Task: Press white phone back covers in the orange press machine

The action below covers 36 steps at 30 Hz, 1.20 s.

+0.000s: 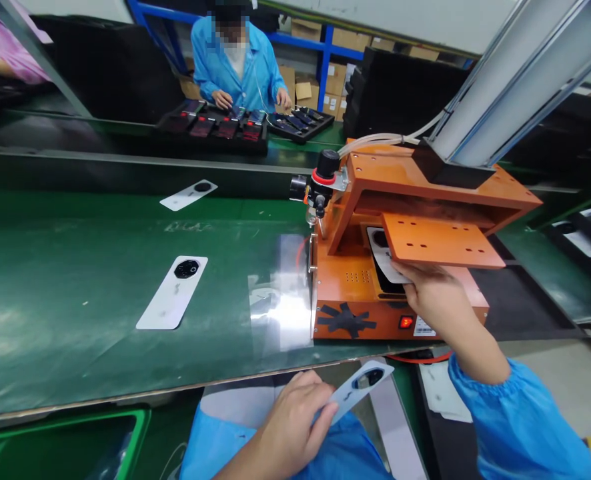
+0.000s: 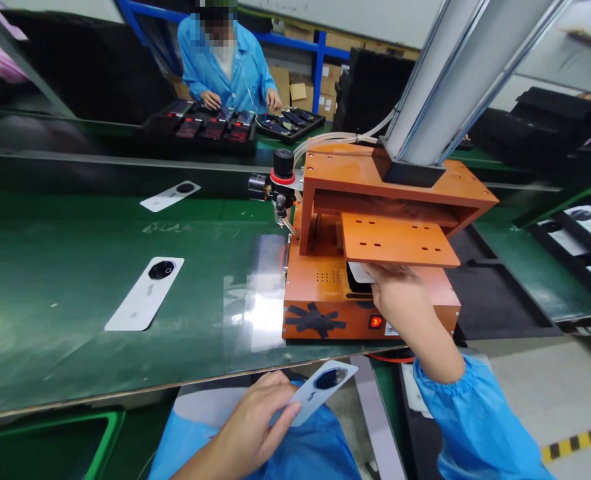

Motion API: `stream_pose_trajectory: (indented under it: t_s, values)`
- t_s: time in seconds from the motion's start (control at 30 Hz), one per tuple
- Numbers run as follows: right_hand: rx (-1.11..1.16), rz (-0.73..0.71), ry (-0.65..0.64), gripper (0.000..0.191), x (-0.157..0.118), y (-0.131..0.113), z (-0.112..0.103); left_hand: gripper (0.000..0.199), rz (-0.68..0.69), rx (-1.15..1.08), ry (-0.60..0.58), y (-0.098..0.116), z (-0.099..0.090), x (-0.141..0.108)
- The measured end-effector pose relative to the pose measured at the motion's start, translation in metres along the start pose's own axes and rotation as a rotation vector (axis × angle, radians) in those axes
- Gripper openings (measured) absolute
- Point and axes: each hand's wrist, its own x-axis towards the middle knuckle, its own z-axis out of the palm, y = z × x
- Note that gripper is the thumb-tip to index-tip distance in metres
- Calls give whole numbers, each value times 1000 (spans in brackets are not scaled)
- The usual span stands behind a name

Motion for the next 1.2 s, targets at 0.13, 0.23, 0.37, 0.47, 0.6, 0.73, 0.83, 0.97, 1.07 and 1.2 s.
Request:
stream_pose_trajectory:
  t_s: [0.13, 0.23, 0.37, 0.47, 0.6, 0.73, 0.83, 0.97, 1.07, 1.2]
  values:
    - [-111, -35, -99, 48, 5, -2, -2, 24, 2, 1, -12, -4, 6, -1]
    - [-48, -15, -143, 48, 2, 3, 3, 24, 3, -4, -12, -5, 8, -3]
    - [111, -69, -155, 48, -4, 19, 10, 27, -2, 4, -4, -2, 2, -2]
    - [182, -130, -233, 58, -4, 24, 7, 27, 26, 17, 5, 3, -5, 3]
    - [252, -36, -166, 65, -3, 7, 0, 21, 107, 42, 44, 12, -11, 15]
    - [264, 78, -75, 62, -11, -17, 4, 17, 192, 163, 104, 14, -12, 30]
    - [327, 154, 44, 59, -26, -28, 9, 15, 226, 275, 132, 10, -12, 38]
    - [396, 279, 195, 48, -48, -37, 7, 18, 230, 430, 124, 6, -11, 42]
    - [391, 359, 343, 33, -76, -36, 12, 18, 224, 494, 124, 6, -9, 42]
    - [293, 565, 584, 31, -140, -27, 37, 18, 235, 557, 113, 2, -6, 40]
